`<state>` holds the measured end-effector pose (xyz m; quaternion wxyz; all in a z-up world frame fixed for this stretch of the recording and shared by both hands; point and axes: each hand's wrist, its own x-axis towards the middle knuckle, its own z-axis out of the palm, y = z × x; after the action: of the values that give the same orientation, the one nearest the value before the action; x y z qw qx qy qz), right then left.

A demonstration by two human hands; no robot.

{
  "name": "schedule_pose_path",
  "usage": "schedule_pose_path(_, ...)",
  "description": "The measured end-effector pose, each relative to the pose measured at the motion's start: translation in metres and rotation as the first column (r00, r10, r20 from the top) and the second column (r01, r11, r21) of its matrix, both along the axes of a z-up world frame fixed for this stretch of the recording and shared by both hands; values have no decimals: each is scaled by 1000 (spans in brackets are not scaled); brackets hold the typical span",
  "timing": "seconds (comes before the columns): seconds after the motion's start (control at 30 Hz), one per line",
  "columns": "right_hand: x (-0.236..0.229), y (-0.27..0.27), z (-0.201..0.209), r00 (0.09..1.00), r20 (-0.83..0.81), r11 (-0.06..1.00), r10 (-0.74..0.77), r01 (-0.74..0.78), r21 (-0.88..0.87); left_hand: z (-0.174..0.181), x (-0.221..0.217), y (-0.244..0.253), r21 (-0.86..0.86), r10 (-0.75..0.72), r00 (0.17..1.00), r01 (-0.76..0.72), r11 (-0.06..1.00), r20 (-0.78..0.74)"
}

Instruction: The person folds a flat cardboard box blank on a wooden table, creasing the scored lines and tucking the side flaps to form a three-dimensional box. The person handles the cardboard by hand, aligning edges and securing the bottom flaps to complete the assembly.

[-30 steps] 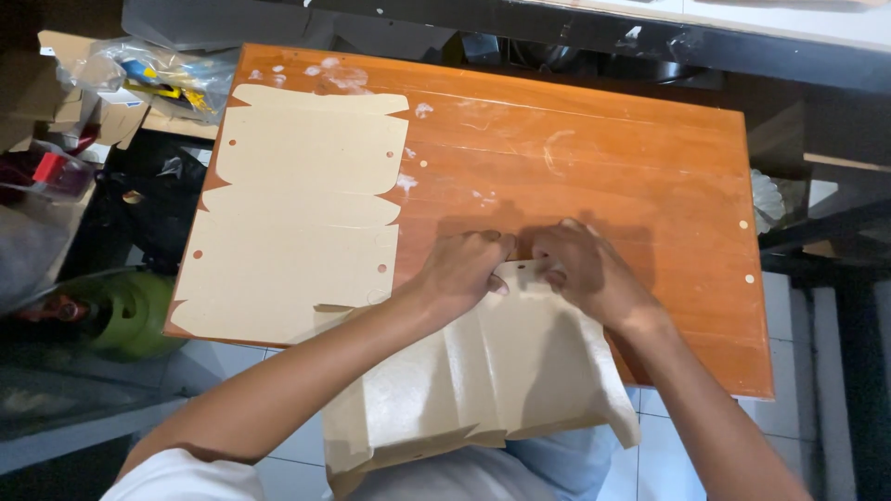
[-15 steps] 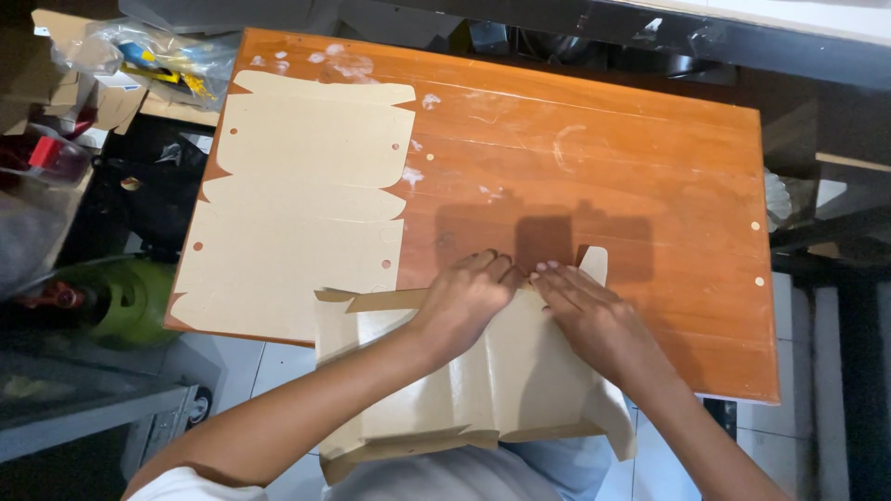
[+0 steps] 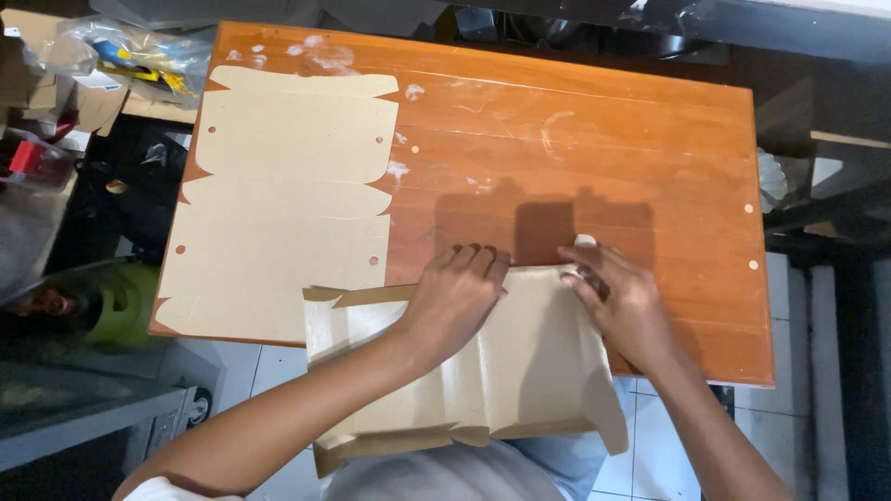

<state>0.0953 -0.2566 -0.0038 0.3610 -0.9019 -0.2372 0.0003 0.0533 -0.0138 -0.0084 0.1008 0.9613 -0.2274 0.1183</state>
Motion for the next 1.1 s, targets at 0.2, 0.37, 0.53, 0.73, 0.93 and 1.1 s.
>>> schedule_pose_path(0.2,37,-7,-8,900,-433,998,-50,34,-45,7,31,0,-8,18,912,-23,1000,-409)
schedule_pose_path(0.37,40,-10,-13,900,-437,998,-6,31,50,18,34,0,-67,-53,894,26,997,-445)
schedule_pose_path(0.53,37,-1,5,933,-355,998,50,-61,-19,21,29,-3,-127,-129,927,89,988,-353)
schedule_pose_path(0.73,24,-4,-1,975,-131,981,181,-188,-43,25,27,-5,-196,-143,914,71,978,-380)
schedule_pose_path(0.93,5,-10,-6,954,143,964,263,-254,-80,27,21,-8,-179,-163,944,115,977,-286)
schedule_pose_path(1.1,-12,-15,-12,910,268,926,317,-236,-295,17,18,-10,-121,-143,977,125,985,-157)
